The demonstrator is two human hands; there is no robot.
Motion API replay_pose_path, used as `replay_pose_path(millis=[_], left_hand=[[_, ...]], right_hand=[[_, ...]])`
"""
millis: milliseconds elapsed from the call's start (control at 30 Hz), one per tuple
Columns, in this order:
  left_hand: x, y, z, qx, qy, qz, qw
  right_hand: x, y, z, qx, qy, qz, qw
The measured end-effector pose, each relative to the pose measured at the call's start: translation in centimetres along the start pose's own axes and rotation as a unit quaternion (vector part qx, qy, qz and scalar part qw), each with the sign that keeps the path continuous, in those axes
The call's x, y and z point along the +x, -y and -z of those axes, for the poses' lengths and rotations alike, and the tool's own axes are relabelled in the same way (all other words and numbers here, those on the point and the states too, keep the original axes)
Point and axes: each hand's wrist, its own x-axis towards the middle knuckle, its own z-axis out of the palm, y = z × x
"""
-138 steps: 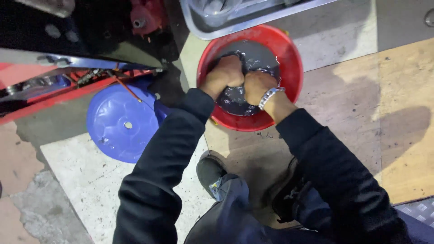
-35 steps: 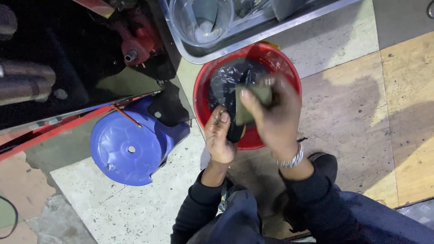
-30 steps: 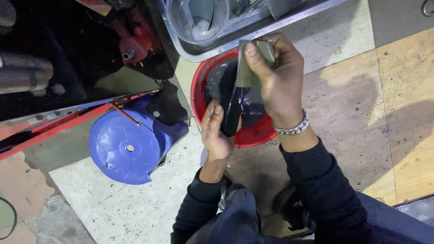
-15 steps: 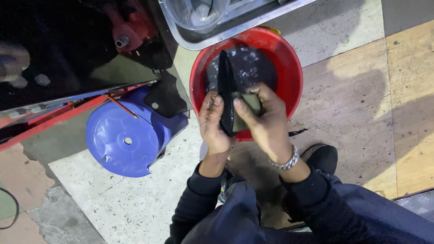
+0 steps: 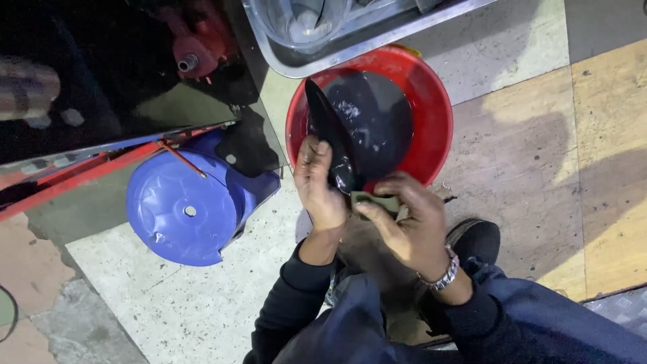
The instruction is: The person scrubs a black plastic part with a green sponge in a red bucket of water, then rinses it. They move to a workbench and dry the part with a blue cloth.
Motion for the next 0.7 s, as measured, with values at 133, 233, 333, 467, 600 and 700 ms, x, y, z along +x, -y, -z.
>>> replay_pose_path(millis=[133, 233, 333, 467, 600, 700], left_hand=[[-0.5, 1.3, 0.8, 0.067, 0.082, -0.04, 0.994], [-0.6, -0.6, -0.1, 0.077, 0.098, -0.046, 0.991], [-2.1, -5.9, -4.1, 0.067, 0.081, -0.039, 0.994], [-2.7, -4.0, -2.3, 0.127, 0.064, -0.045, 0.989], [-2.3, -2.6, -0.9, 0.218, 0.0, -0.004, 0.976], [-2.3, -3.5, -1.8, 0.239, -0.031, 0.023, 0.97]], right_hand=[[2.4, 0.3, 0.0, -0.088, -0.041, 0.099, 0.99], [4.5, 0.9, -1.2, -0.127, -0.04, 0.121, 0.984], [6.4, 2.1, -2.7, -0.085, -0.03, 0.086, 0.992], [7.5, 2.0, -3.5, -0.076, -0.045, 0.075, 0.993], [6.0, 2.8, -3.4, -0.084, -0.03, 0.065, 0.994], [3.2, 3.0, -2.6, -0.088, -0.016, 0.069, 0.994]])
